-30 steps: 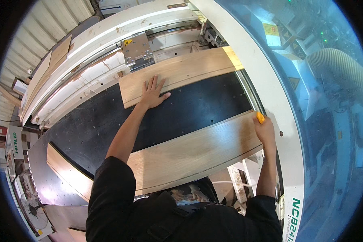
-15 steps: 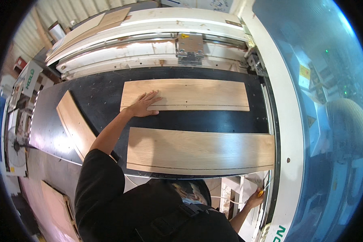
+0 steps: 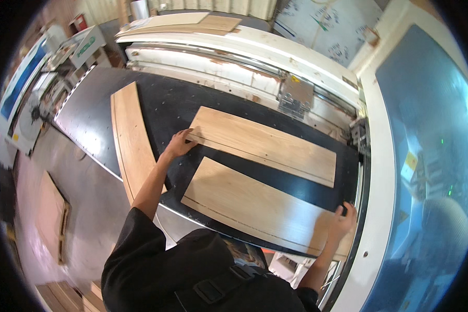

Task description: The person carries a wood panel from a stack to a CNC machine, aligns it on the work surface, and uses a small tool to scrape the edges. They then return the panel to a stack and fetch another piece of wood.

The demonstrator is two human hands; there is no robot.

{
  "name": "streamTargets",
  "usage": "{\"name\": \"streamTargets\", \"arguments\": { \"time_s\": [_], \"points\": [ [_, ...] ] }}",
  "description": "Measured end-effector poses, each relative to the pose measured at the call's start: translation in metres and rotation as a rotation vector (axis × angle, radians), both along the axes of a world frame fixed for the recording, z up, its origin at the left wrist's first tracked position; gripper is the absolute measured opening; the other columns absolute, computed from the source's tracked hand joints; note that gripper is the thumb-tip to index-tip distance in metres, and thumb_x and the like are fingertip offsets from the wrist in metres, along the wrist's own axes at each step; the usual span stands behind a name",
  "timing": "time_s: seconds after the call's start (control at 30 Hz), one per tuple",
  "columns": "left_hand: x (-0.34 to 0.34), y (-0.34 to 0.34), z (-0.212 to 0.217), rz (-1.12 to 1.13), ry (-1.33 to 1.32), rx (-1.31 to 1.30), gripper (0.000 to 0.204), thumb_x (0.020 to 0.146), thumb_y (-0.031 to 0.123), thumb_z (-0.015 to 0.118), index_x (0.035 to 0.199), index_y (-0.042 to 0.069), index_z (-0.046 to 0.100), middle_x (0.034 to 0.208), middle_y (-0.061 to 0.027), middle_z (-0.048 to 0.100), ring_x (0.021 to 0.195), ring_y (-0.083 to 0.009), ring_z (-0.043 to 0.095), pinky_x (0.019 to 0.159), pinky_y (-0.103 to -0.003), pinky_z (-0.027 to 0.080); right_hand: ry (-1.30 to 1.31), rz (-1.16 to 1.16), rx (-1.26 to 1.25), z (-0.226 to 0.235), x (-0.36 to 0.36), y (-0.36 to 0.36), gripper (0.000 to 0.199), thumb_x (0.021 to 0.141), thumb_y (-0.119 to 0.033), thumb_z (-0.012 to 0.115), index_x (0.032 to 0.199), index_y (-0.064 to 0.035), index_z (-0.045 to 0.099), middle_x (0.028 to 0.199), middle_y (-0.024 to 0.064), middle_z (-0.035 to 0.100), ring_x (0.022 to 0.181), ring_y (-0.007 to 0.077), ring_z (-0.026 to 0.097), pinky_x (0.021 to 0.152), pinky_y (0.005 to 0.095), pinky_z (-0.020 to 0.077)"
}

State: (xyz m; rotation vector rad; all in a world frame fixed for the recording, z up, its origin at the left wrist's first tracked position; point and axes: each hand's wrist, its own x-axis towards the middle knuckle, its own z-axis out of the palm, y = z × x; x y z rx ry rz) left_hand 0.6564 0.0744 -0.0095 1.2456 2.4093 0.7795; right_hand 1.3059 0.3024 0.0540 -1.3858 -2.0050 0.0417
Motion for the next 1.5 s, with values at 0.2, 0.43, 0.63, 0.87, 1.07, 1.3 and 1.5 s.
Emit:
{"name": "streamTargets", "arguments": {
  "time_s": [0.2,0.43,0.63,0.87,1.07,1.3,1.5],
  "points": [
    [0.030,0.012,-0.005,0.130,0.018,0.036,0.070,0.087,0.041,0.073,0.145,0.009,0.053,0.147,-0.0230,0.051,0.136,-0.0425,0.047,0.116,-0.048,0.037,-0.280,-0.028,-0.435,-0.039,-0.070,0.134,0.069,0.089,-0.041,0.073,0.144,-0.0060,0.050,0.144,0.0314,0.048,0.134,0.0488,0.045,0.112,0.0528,0.0391],
    [0.041,0.004,0.005,0.186,-0.011,-0.003,0.063,0.088,0.042,0.073,0.141,0.010,0.058,0.150,-0.0205,0.050,0.141,-0.0421,0.042,0.116,-0.050,0.036,-0.496,0.033,-0.598,-0.059,-0.118,0.157,0.076,0.084,-0.046,0.070,0.135,0.0044,0.048,0.128,0.0374,0.058,0.123,0.0541,0.053,0.107,0.0555,0.0421],
    [0.038,0.008,0.031,0.357,-0.189,0.066,0.054,0.089,0.047,0.071,0.128,0.010,0.068,0.116,-0.0195,0.071,0.132,-0.0381,0.049,0.113,-0.049,0.039,-0.131,0.011,-0.684,-0.064,-0.085,0.193,0.062,0.085,-0.037,0.074,0.120,0.0124,0.061,0.116,0.0294,0.068,0.112,0.0395,0.066,0.097,0.0443,0.0506],
    [0.021,-0.024,0.065,0.569,0.012,0.085,0.047,0.089,0.051,0.067,0.112,0.012,0.076,0.113,-0.0234,0.069,0.113,-0.0390,0.060,0.101,-0.048,0.047,0.251,0.085,-0.957,-0.005,-0.119,0.150,0.064,0.097,-0.039,0.064,0.134,0.0122,0.054,0.128,0.0205,0.064,0.119,0.0282,0.060,0.101,0.0398,0.0457],
    [0.004,-0.099,0.072,0.680,-0.030,0.253,0.048,0.087,0.049,0.068,0.105,0.005,0.077,0.097,-0.0233,0.075,0.092,-0.0375,0.073,0.087,-0.044,0.056,0.465,0.204,-0.870,0.040,-0.139,0.092,0.059,0.099,-0.037,0.062,0.138,0.0069,0.050,0.129,0.0178,0.062,0.116,0.0280,0.060,0.101,0.0391,0.0460],
    [-0.028,-0.157,0.066,0.799,-0.006,0.210,0.057,0.087,0.057,0.065,0.108,0.005,0.076,0.101,-0.0277,0.073,0.098,-0.0386,0.071,0.088,-0.044,0.055,0.642,0.270,-0.955,0.065,-0.177,0.021,0.044,0.100,-0.027,0.061,0.132,0.0010,0.054,0.123,0.0133,0.064,0.107,0.0231,0.063,0.092,0.0360,0.0510],
    [-0.071,-0.170,0.035,0.686,-0.003,0.403,0.055,0.086,0.039,0.076,0.130,0.009,0.065,0.128,-0.0315,0.062,0.123,-0.0436,0.060,0.102,-0.046,0.050,0.788,0.303,-0.999,0.054,-0.231,-0.043,0.041,0.098,-0.020,0.060,0.133,0.0001,0.052,0.124,0.0146,0.062,0.108,0.0243,0.062,0.092,0.0370,0.0516]
  ]
}}
